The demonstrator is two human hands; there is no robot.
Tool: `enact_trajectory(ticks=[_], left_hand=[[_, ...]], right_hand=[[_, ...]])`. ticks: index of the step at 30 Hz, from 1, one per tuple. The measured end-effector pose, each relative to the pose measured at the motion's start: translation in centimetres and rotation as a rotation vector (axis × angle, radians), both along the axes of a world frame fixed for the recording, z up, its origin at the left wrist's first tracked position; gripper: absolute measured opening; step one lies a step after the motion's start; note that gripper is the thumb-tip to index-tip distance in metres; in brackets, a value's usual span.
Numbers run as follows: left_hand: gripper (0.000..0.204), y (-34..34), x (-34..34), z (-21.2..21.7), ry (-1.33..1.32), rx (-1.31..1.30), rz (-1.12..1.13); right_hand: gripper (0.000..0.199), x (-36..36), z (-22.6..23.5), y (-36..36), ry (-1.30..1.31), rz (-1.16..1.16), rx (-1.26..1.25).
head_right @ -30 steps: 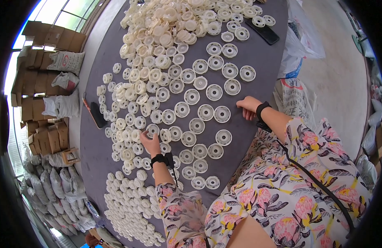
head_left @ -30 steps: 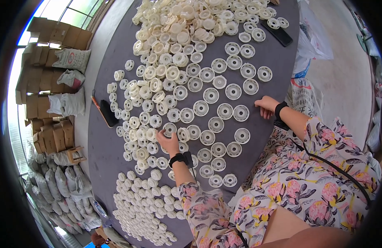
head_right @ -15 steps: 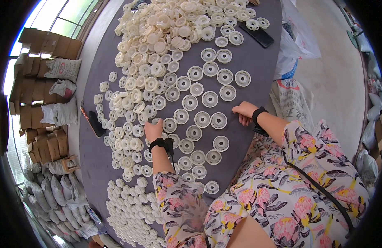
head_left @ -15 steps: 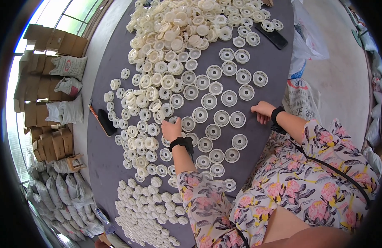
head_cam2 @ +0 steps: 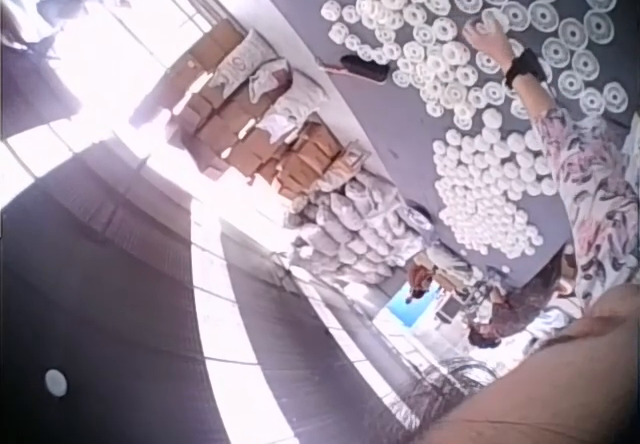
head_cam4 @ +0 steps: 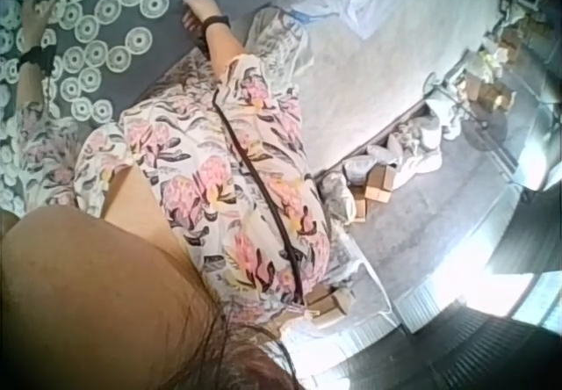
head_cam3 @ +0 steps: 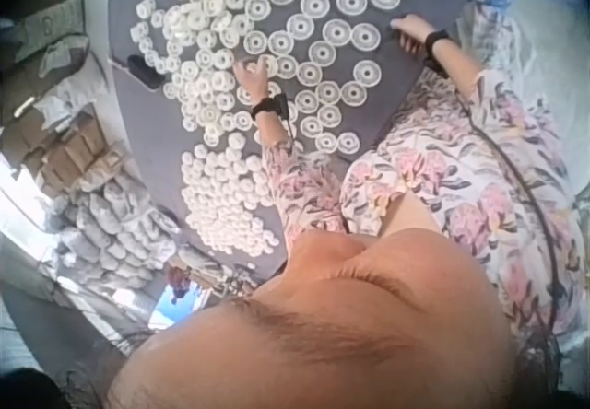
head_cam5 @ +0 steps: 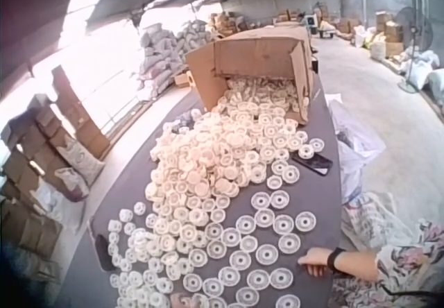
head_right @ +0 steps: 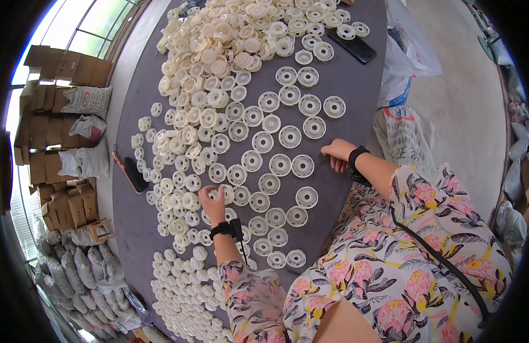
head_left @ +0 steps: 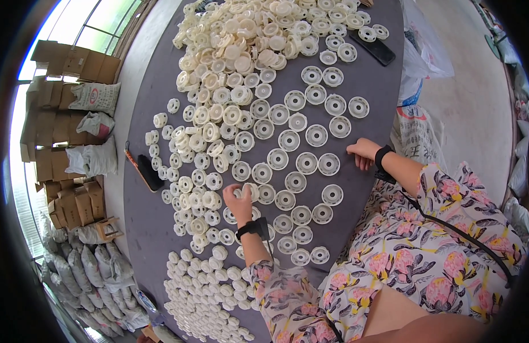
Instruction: The person sorts white plastic caps on a table and then inserts metal springs into the center of each cap one at a time.
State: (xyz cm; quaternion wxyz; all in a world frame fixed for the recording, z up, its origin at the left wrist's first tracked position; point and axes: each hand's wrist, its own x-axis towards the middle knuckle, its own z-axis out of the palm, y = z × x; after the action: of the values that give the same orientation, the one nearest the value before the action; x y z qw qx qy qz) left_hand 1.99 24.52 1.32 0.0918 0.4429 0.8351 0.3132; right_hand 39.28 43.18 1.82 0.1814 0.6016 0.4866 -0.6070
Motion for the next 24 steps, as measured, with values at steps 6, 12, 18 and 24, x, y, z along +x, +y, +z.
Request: enact_trajectory(ticks=[6, 12, 18, 24], left_hand=[[0.024, -3.5, 1.3, 0.8, 0.270, -0.097, -0.172], [0.017, -5.1, 0.0, 0.4, 0.318, -0.085, -0.103], [0.035, -9.5, -8.0, -1.9, 0.436, -0.004, 0.306], [0.055, -12.0, -12.1, -1.7, 0.284, -0.269, 0.375]], right_hand=[[0.045, -0.3, 0.0, -0.6, 0.008, 0.027, 0.012], [0.045, -1.1, 0.7, -2.1, 0.017, 0.005, 0.033], [0.045, -1.9, 0.7, -2.5, -0.032, -0.009, 0.022], [0.044, -3.2, 0.2, -2.6, -0.055, 0.002, 0.004]])
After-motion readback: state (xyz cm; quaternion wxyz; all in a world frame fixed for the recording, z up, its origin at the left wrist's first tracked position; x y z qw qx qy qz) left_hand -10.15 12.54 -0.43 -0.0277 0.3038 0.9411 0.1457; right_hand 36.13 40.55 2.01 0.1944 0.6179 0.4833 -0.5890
